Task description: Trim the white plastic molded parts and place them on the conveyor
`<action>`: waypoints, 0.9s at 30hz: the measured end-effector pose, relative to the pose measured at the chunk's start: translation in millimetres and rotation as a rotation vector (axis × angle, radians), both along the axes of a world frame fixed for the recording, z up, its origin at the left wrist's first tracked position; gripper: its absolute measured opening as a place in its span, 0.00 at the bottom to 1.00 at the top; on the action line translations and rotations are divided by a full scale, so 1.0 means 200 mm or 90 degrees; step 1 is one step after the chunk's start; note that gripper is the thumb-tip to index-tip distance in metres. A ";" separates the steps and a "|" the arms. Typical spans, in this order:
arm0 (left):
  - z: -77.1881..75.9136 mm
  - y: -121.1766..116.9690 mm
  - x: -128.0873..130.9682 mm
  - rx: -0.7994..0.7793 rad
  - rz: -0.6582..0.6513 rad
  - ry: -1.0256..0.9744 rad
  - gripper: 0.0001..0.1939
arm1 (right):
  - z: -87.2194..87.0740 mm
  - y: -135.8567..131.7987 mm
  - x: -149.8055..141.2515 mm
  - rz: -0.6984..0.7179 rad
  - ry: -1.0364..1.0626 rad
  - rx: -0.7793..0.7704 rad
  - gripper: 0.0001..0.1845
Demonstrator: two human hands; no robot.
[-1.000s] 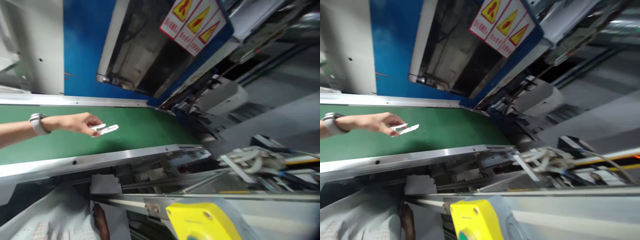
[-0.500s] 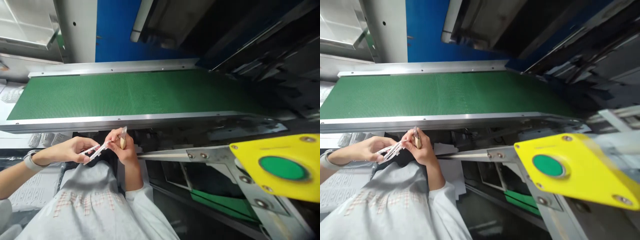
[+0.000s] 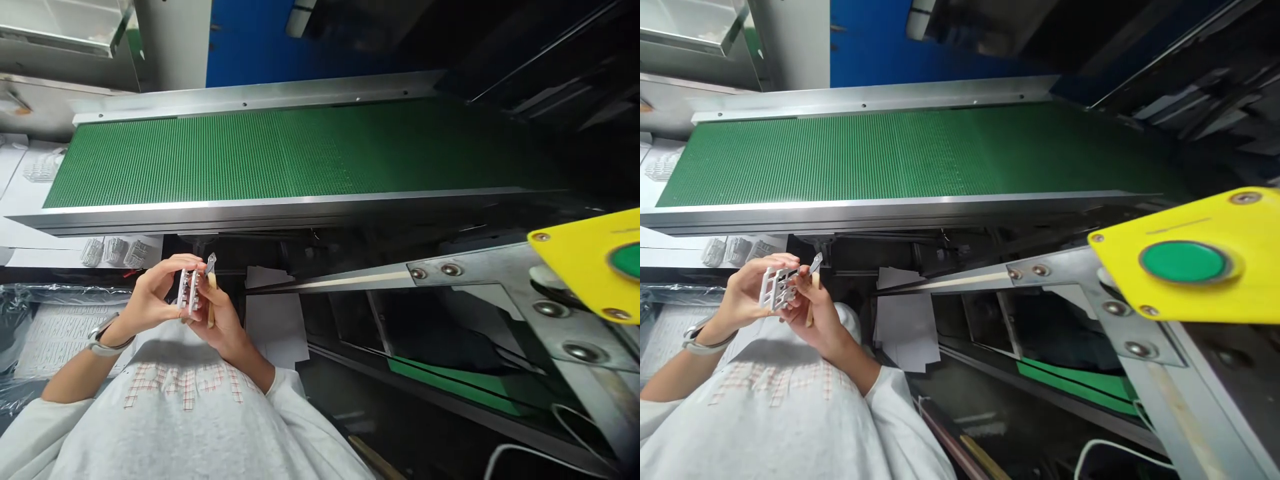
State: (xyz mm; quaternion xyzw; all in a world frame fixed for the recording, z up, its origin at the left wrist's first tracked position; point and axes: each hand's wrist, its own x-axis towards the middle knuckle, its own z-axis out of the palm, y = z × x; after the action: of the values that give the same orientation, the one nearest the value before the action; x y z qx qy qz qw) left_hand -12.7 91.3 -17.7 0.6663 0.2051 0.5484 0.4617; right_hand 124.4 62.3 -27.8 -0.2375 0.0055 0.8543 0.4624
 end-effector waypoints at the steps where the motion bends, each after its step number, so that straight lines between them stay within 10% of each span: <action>1: 0.00 -0.01 -0.01 0.002 0.005 0.003 0.32 | 0.00 -0.01 -0.01 0.001 -0.006 0.004 0.22; 9: -0.02 -0.10 -0.07 -0.010 0.079 0.075 0.29 | -0.09 -0.06 -0.06 -0.023 -0.210 0.094 0.29; 13: -0.03 -0.16 -0.07 -0.063 0.147 0.127 0.28 | -0.08 -0.07 0.03 -0.150 -0.461 0.281 0.20; 18: -0.01 -0.24 -0.07 -0.124 0.220 0.229 0.25 | 0.05 -0.07 0.11 -0.193 -0.436 0.524 0.12; 27: 0.01 -0.29 -0.05 -0.113 0.245 0.272 0.24 | 0.05 -0.07 0.11 -0.156 -0.506 0.508 0.16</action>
State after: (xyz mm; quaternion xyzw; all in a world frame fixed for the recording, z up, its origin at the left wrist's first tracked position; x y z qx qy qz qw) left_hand -22.9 33.0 -15.1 0.6725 0.4671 0.4535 0.3519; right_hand 145.7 47.7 -16.9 -0.3451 -0.4636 0.5755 0.5786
